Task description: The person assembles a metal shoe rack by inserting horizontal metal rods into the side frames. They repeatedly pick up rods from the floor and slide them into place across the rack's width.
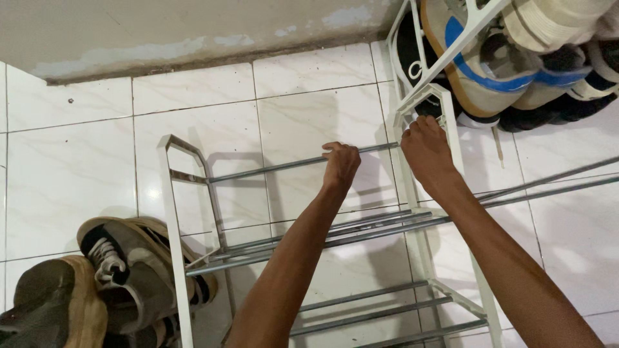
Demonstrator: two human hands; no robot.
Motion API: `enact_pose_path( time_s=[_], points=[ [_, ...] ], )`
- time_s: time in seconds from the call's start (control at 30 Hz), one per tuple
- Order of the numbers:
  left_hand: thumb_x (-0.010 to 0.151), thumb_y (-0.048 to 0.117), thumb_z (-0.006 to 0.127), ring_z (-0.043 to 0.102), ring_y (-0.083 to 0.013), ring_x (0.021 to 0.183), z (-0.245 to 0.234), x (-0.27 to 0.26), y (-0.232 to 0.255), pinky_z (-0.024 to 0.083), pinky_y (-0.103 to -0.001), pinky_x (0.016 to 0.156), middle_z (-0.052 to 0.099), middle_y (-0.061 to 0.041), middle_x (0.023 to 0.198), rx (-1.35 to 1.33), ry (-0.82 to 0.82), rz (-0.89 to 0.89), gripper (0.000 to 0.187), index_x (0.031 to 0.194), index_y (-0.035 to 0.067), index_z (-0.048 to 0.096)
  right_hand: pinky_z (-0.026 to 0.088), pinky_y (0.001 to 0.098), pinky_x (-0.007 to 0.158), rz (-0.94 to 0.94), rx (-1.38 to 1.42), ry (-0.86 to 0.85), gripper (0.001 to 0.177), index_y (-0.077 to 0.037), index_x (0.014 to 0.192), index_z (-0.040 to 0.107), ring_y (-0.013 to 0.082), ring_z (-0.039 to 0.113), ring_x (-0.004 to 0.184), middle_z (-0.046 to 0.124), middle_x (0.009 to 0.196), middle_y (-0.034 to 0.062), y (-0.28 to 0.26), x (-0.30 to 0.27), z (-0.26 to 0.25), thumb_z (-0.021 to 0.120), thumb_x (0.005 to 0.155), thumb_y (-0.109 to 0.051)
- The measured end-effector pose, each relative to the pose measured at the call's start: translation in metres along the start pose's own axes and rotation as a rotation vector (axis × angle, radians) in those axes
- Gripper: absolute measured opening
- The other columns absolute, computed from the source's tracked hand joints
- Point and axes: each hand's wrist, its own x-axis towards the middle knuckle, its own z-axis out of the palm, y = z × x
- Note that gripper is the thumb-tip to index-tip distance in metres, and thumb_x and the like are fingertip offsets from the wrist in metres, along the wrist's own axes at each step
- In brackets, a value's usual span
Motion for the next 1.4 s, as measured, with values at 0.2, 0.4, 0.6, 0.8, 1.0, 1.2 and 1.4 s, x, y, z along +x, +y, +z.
enact_pose_path(
  time_s=[0.2,0.4,0.6,0.8,1.0,1.2,1.4],
  points=[
    [0.080,0.009,0.072,0.075,-0.0308,0.080,0.016,0.000,-0.003,0.063,-0.038,0.055,0.071,-0.019,0.108,0.096,0.130,0.095,0.024,0.101,-0.001,0.076,0.043,0.0309,0.095,-0.001,-0.049,-0.045,0.013,-0.011,0.091,0.076,0.0201,0.060,0.106,0.070,0.097,0.0042,-0.007,0.002,-0.008,0.072,0.079,-0.014],
    [0.080,0.002,0.075,0.071,-0.0172,0.077,0.025,-0.001,-0.013,0.057,-0.029,0.054,0.069,-0.007,0.086,-0.258,0.067,0.126,0.009,0.081,0.009,0.070,0.040,0.0320,0.097,-0.041,-0.210,-0.207,0.022,-0.011,0.104,0.076,0.0200,0.058,0.111,0.067,0.106,0.0024,-0.014,0.003,-0.017,0.071,0.083,-0.018],
    [0.083,0.006,0.074,0.070,-0.0181,0.085,0.015,-0.003,-0.023,0.058,-0.030,0.065,0.068,-0.007,0.090,-0.355,0.062,0.124,0.009,0.088,0.009,0.067,0.042,0.0369,0.093,-0.033,-0.197,-0.424,0.016,-0.016,0.101,0.078,0.0213,0.061,0.109,0.071,0.105,0.0034,-0.028,0.032,-0.001,0.072,0.087,-0.020],
    [0.083,0.010,0.074,0.066,-0.0193,0.084,0.017,-0.004,-0.029,0.056,-0.033,0.065,0.064,-0.005,0.092,-0.394,0.092,0.113,0.015,0.094,0.010,0.064,0.048,0.0322,0.068,-0.008,-0.128,-0.528,0.012,-0.016,0.094,0.080,0.0201,0.069,0.099,0.075,0.097,0.0009,-0.036,0.061,0.050,0.078,0.082,-0.015],
    [0.086,0.011,0.073,0.065,-0.0185,0.082,0.028,0.002,-0.021,0.054,-0.033,0.065,0.064,-0.004,0.090,-0.434,0.103,0.098,0.010,0.091,0.012,0.064,0.048,0.0331,0.070,-0.018,-0.108,-0.465,0.010,-0.016,0.092,0.079,0.0186,0.070,0.097,0.074,0.096,0.0007,-0.035,0.056,0.065,0.078,0.083,-0.019],
    [0.087,0.011,0.072,0.066,-0.0186,0.081,0.021,0.005,-0.024,0.054,-0.033,0.066,0.065,-0.004,0.091,-0.385,0.044,0.144,0.008,0.091,0.012,0.066,0.049,0.0349,0.073,-0.016,-0.061,-0.430,0.010,-0.015,0.092,0.079,0.0205,0.070,0.097,0.074,0.097,0.0040,-0.031,0.056,0.056,0.077,0.082,-0.020],
    [0.087,0.011,0.070,0.068,-0.0196,0.083,0.024,0.009,-0.027,0.055,-0.035,0.066,0.066,-0.004,0.092,-0.405,0.056,0.169,0.006,0.091,0.013,0.066,0.051,0.0357,0.070,0.014,0.007,-0.413,0.007,-0.014,0.089,0.079,0.0216,0.072,0.092,0.074,0.096,0.0074,-0.028,0.059,0.064,0.075,0.084,-0.018]
  ],
)
